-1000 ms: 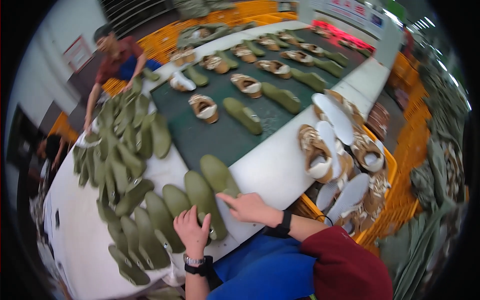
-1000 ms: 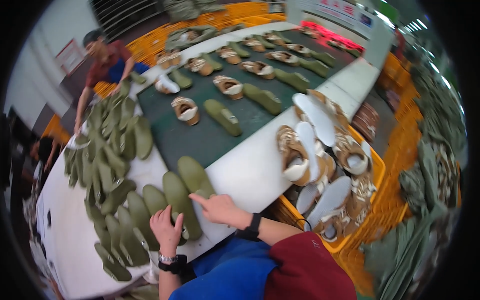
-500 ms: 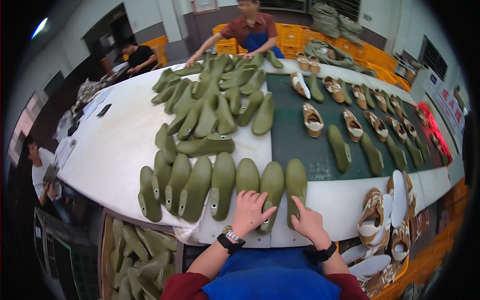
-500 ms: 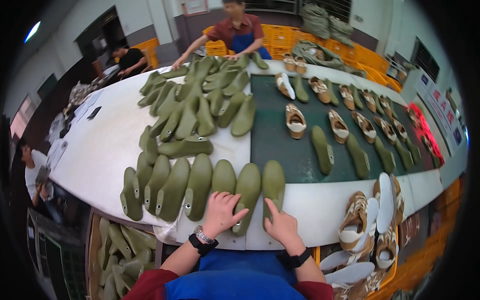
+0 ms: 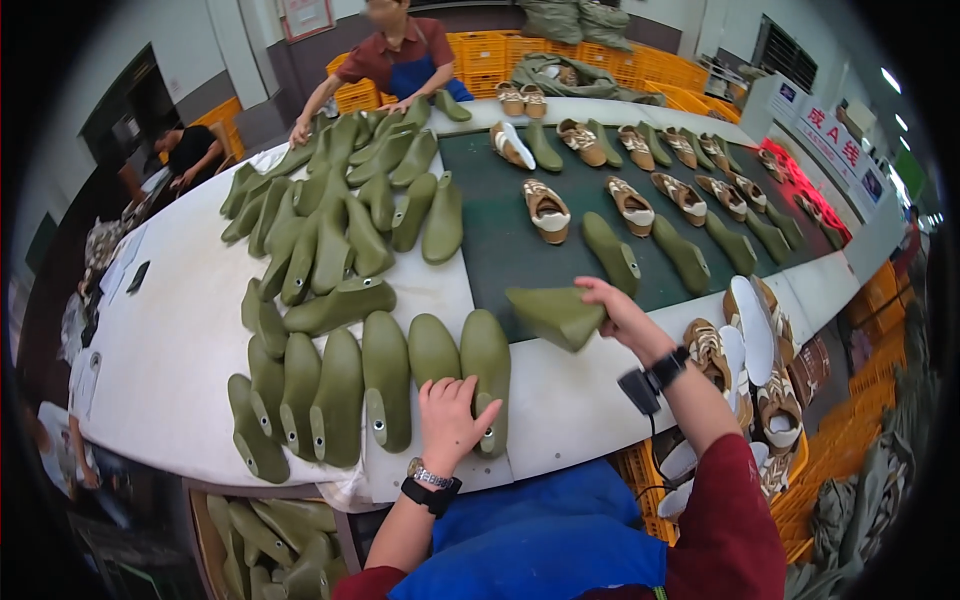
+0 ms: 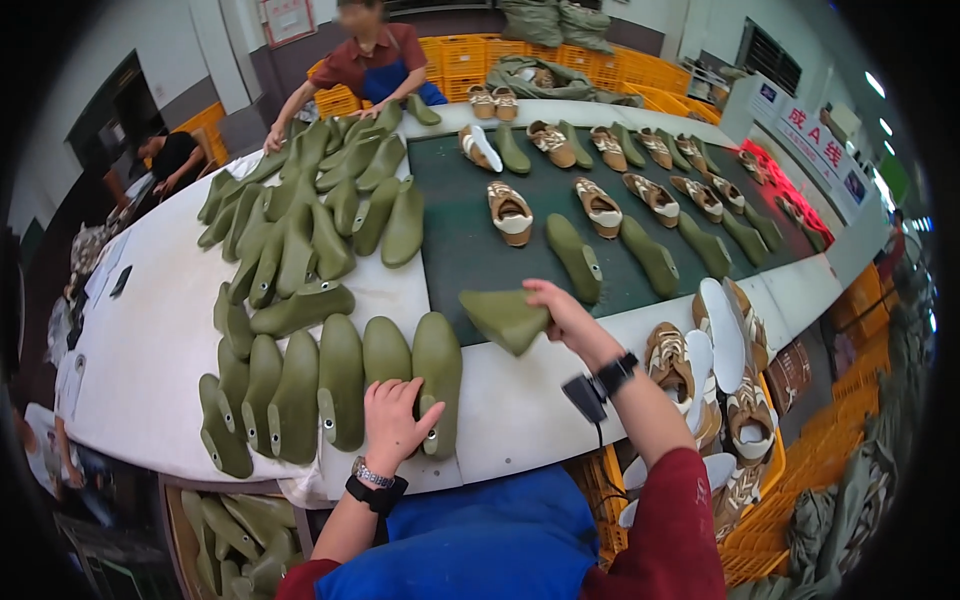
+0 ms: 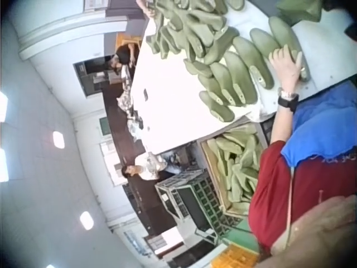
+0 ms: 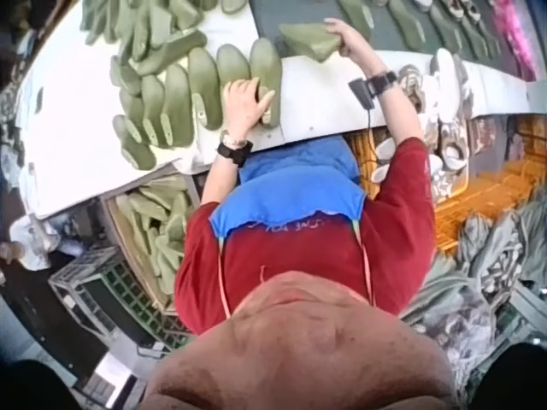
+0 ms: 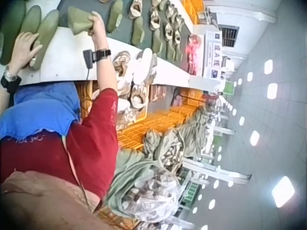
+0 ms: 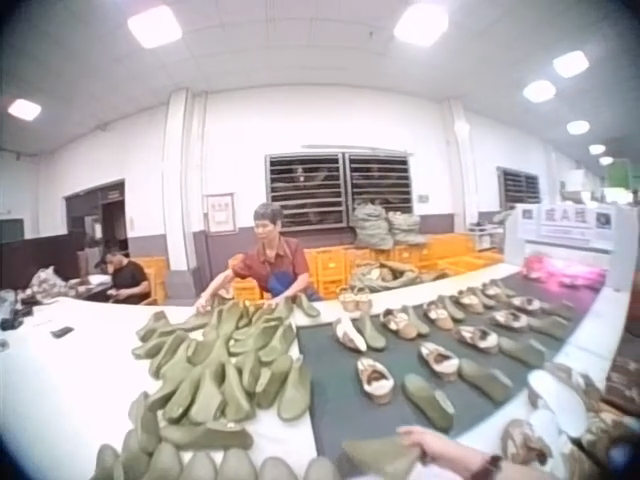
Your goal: Sort and pair shoe components on an industrial conveyor table.
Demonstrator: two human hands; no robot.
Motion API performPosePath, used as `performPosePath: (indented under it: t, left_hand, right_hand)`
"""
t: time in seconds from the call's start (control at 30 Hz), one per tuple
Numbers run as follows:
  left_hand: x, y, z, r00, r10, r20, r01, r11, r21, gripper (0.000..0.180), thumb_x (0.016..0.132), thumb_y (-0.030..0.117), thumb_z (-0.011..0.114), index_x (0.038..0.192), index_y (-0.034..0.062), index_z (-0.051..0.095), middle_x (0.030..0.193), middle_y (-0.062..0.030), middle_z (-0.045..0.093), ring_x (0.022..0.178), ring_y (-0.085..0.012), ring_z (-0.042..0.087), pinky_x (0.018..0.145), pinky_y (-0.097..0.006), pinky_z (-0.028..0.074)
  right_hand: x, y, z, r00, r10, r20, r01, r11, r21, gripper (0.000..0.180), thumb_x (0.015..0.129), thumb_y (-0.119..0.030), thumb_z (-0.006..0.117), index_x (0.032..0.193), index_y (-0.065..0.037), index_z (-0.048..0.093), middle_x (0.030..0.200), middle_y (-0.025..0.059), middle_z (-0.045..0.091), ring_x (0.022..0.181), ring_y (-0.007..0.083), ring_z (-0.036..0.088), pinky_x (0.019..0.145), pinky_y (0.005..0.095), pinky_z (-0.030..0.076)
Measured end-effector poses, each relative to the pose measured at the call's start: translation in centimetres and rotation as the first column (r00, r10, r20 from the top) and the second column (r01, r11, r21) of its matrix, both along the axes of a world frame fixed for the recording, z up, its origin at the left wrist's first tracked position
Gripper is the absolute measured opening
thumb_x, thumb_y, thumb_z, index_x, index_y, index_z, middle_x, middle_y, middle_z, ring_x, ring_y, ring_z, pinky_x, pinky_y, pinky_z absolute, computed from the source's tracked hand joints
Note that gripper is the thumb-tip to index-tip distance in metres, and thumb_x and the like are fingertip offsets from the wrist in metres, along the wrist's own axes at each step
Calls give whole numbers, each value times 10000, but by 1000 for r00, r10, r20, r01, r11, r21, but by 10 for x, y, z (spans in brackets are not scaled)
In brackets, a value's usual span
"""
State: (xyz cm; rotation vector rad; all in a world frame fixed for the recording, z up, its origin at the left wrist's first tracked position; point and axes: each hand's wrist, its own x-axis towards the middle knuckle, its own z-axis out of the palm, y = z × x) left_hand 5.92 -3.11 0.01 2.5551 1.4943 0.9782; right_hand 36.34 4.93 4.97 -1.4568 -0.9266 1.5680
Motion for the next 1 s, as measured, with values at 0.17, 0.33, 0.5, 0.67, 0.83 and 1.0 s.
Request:
performPosePath:
  t: [0.17, 0.33, 0.5, 0.67, 0.83, 1.0]
  left_hand:
    - [5, -1, 6, 1000, 2, 8, -2, 999, -44, 429, 734, 368, 689, 993, 31, 634, 930, -118, 628, 951, -272, 552, 941, -438, 354]
    - [6, -7, 5, 999, 23, -30, -24, 998, -50, 426, 729, 355, 693, 997, 30, 634, 929, -117, 627, 953, -271, 553, 940, -440, 357]
    - [13, 0, 5, 998, -44, -50, 40, 996, -74, 421, 713, 330, 706, 999, 28, 636, 928, -127, 627, 937, -290, 554, 904, -430, 383]
    - [1, -2, -10, 994, 8, -111, -13, 999, -46, 417, 728, 306, 687, 1022, 18, 620, 914, -160, 605, 884, -340, 542, 829, -441, 398]
    - [5, 4, -15, 989, -13, -148, 5, 999, -51, 395, 793, 289, 650, 1064, 4, 608, 944, -162, 602, 927, -330, 538, 856, -434, 396]
    - [8, 0, -11, 981, -19, -193, 12, 999, -41, 393, 820, 301, 626, 1076, 3, 608, 962, -166, 604, 932, -330, 537, 865, -434, 394]
  right_hand:
    - [-24, 82, -30, 865, -60, 499, -197, 873, 447, 541, 793, -226, 542, 1310, -118, 420, 1099, 156, 604, 986, 272, 590, 809, 368, 474]
    - [-80, 105, -95, 285, 69, 956, -507, 857, 90, 722, 790, -215, 499, 1435, -97, 198, 937, 222, 645, 843, 367, 633, 757, 455, 494]
    - [-80, 94, -89, 439, 30, 898, -321, 939, 126, 701, 790, -147, 490, 1418, -79, 185, 882, 209, 656, 802, 356, 649, 705, 451, 497]
    - [-86, 68, -89, 467, 18, 884, -481, 844, 237, 704, 708, -114, 588, 1355, -140, 312, 881, 189, 646, 825, 364, 636, 698, 441, 504]
    - [-37, -69, -31, 523, -192, 830, -333, 851, 406, 434, 745, -162, 616, 1167, -113, 524, 911, 143, 583, 850, 337, 604, 699, 453, 480]
    - [57, -199, -11, -207, -558, 803, -51, 826, 561, 443, 689, -259, 704, 1093, -143, 567, 1081, 137, 520, 1090, 361, 465, 898, 535, 342]
